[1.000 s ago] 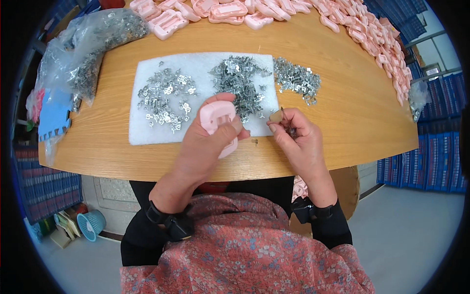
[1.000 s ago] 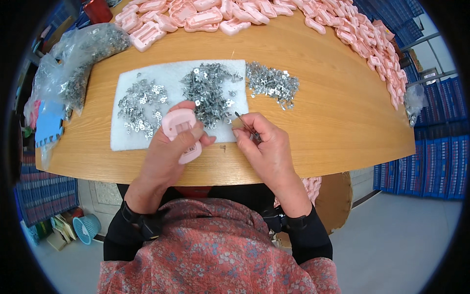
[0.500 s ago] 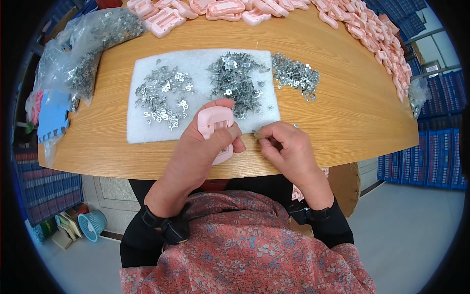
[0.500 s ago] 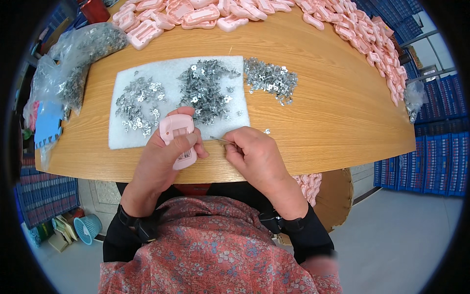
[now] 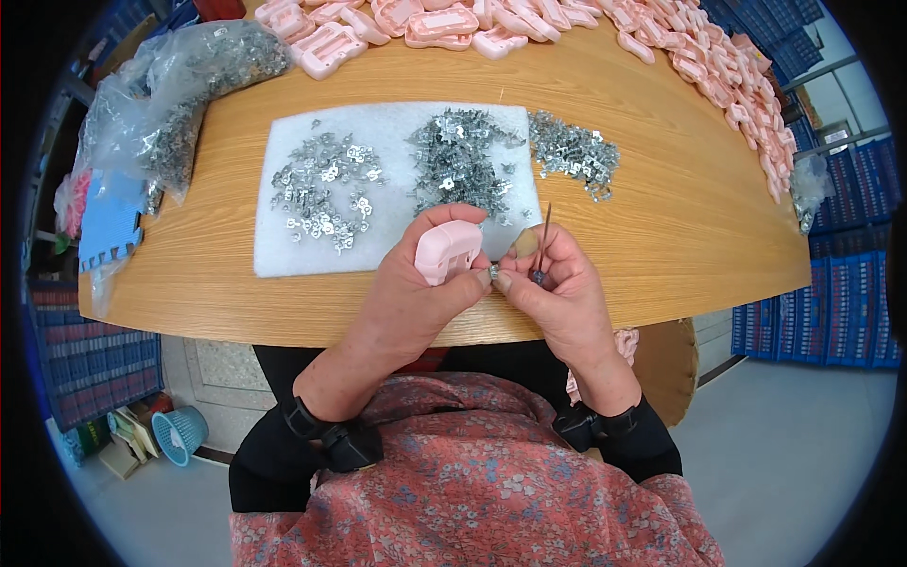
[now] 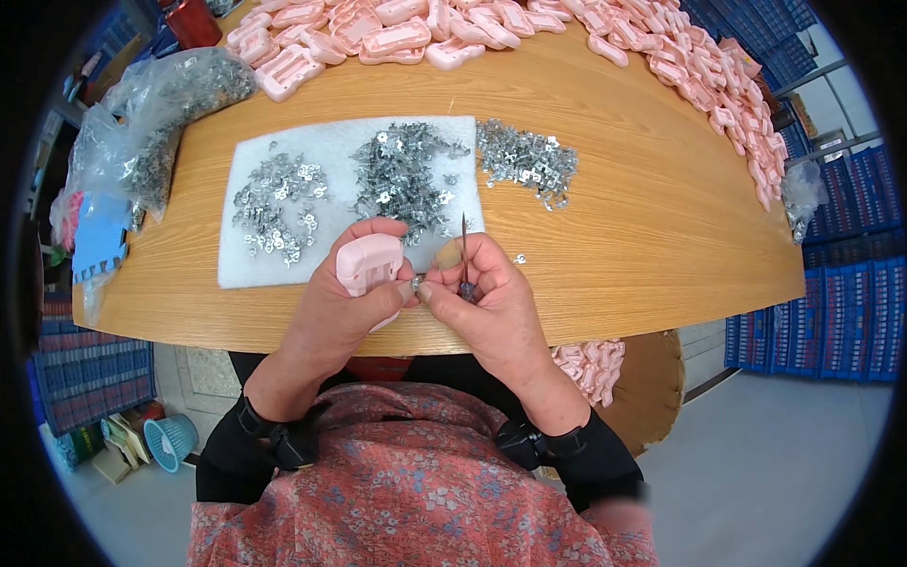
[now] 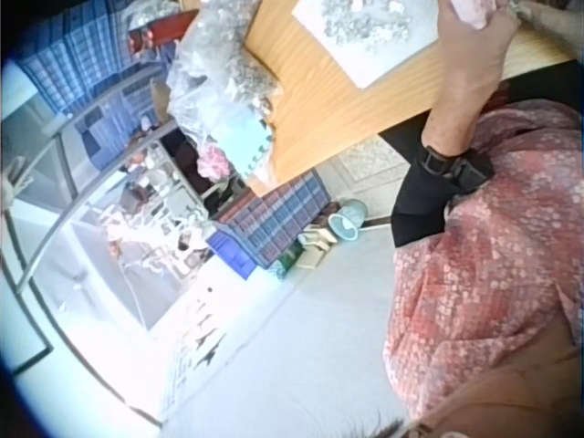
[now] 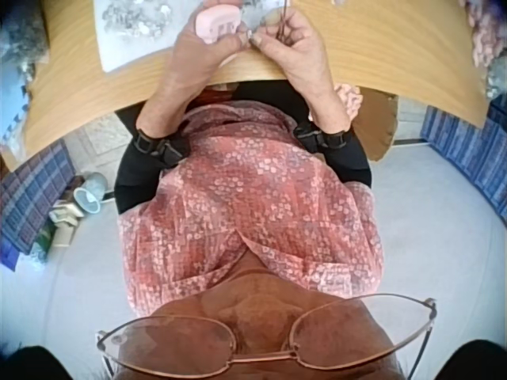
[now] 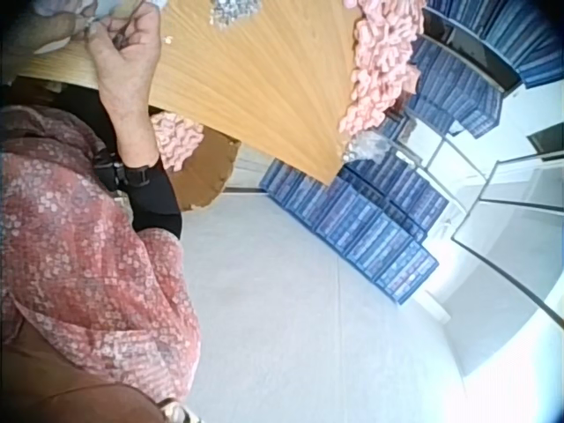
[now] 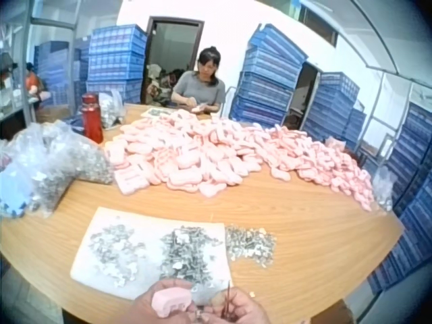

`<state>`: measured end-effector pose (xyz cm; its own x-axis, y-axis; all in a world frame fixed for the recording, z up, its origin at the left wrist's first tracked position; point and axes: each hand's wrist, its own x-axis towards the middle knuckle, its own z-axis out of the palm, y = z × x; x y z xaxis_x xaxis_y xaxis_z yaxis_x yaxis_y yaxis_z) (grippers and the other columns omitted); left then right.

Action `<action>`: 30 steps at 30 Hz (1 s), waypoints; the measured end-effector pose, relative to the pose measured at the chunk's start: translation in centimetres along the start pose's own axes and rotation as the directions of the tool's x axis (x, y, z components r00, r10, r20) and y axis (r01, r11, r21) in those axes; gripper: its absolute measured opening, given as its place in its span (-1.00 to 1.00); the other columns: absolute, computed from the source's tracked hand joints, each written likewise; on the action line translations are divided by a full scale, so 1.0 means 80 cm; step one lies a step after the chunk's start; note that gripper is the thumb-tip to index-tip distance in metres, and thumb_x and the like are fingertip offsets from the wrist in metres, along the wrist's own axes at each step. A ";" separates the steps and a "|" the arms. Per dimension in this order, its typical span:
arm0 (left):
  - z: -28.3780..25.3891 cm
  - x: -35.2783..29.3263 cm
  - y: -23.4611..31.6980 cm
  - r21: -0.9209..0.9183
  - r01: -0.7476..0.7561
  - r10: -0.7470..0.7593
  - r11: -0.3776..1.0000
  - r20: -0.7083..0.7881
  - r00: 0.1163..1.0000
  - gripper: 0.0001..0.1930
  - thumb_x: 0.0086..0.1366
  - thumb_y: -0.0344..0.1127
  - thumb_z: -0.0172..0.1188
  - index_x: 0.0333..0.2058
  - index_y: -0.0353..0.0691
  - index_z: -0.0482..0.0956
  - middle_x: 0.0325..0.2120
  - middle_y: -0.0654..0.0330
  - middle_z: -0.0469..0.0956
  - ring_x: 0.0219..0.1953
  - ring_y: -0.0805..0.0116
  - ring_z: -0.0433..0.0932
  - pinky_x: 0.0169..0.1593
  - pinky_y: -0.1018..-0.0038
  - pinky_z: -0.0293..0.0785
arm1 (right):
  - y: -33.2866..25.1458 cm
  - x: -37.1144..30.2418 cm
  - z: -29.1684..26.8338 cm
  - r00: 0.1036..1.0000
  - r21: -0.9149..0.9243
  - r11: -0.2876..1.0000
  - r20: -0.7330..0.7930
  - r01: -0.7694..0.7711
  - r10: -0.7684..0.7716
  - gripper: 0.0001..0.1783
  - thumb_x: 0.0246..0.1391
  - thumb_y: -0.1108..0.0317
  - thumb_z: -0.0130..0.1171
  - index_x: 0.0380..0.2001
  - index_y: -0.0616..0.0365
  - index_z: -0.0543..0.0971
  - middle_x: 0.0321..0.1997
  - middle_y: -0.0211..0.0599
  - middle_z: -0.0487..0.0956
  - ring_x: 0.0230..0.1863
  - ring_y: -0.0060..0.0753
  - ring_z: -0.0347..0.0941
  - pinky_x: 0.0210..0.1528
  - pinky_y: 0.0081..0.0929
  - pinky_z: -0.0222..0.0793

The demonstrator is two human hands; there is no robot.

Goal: The person sits at a table and uses a small metal tool to insert metal components into pink plastic casings. They repeatedly pick up a casing, insert a metal piece, and place the finished unit on a growing pile on the table.

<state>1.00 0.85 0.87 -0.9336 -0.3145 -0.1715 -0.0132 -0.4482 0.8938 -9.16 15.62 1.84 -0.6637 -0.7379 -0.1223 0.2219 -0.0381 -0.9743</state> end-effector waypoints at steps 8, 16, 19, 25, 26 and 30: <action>-0.009 0.001 0.007 0.173 -0.003 -0.010 0.985 0.075 0.997 -0.52 0.22 -0.54 0.18 0.12 -0.19 0.36 -0.25 0.33 0.47 -0.19 0.59 0.46 -0.07 0.56 0.49 | -0.022 0.003 -0.009 0.998 -0.239 0.971 0.063 -0.012 0.028 -0.79 0.11 0.56 0.22 -0.18 0.20 0.49 -0.33 -0.57 0.50 -0.31 -0.82 0.38 -0.26 -0.78 0.33; -0.010 0.001 0.008 0.132 0.057 -0.076 0.990 0.150 0.986 -0.50 0.23 -0.53 0.17 0.15 -0.21 0.34 -0.26 0.28 0.51 -0.21 0.53 0.51 -0.14 0.51 0.52 | -0.028 0.007 -0.016 0.983 -0.325 0.944 0.149 -0.052 0.105 -0.77 0.08 0.59 0.19 -0.19 0.17 0.46 -0.32 -0.59 0.46 -0.29 -0.81 0.35 -0.19 -0.74 0.32; -0.017 -0.001 0.013 -0.156 0.254 -0.222 0.954 0.198 0.955 -0.48 0.24 -0.50 0.13 0.18 -0.22 0.31 -0.30 0.20 0.55 -0.27 0.42 0.58 -0.16 0.41 0.58 | -0.023 0.005 -0.014 0.996 -0.195 0.981 0.089 -0.013 0.031 -0.77 0.09 0.58 0.19 -0.18 0.17 0.46 -0.32 -0.60 0.45 -0.31 -0.82 0.33 -0.21 -0.76 0.31; -0.012 -0.007 0.018 -0.374 0.311 -0.278 0.874 0.141 0.950 -0.51 0.23 -0.54 0.15 0.16 -0.26 0.33 -0.29 0.20 0.53 -0.34 0.42 0.58 -0.24 0.48 0.55 | -0.007 0.005 0.000 0.997 -0.009 0.998 0.038 0.063 -0.062 -0.77 0.12 0.60 0.19 -0.17 0.16 0.44 -0.27 -0.56 0.45 -0.27 -0.79 0.34 -0.15 -0.75 0.32; -0.009 -0.008 0.016 -0.344 0.273 -0.250 0.899 0.110 0.962 -0.51 0.23 -0.55 0.15 0.15 -0.25 0.34 -0.30 0.21 0.53 -0.34 0.43 0.58 -0.25 0.49 0.55 | -0.004 0.005 0.004 0.997 -0.005 0.998 0.030 0.067 -0.067 -0.77 0.12 0.60 0.19 -0.17 0.16 0.44 -0.27 -0.56 0.45 -0.26 -0.79 0.34 -0.15 -0.75 0.32; -0.006 -0.004 0.002 -0.264 0.172 -0.164 0.949 0.054 0.985 -0.51 0.21 -0.56 0.16 0.14 -0.24 0.35 -0.29 0.25 0.51 -0.35 0.47 0.56 -0.24 0.52 0.52 | -0.001 0.000 0.013 0.999 0.049 0.997 0.004 0.053 -0.053 -0.76 0.12 0.60 0.20 -0.17 0.16 0.43 -0.28 -0.55 0.45 -0.26 -0.79 0.35 -0.17 -0.76 0.33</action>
<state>1.51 0.46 0.88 -0.9369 -0.1911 -0.2928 -0.0790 -0.7002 0.7096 -8.43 14.88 2.08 -0.6718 -0.7374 -0.0698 0.2213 -0.1100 -0.9690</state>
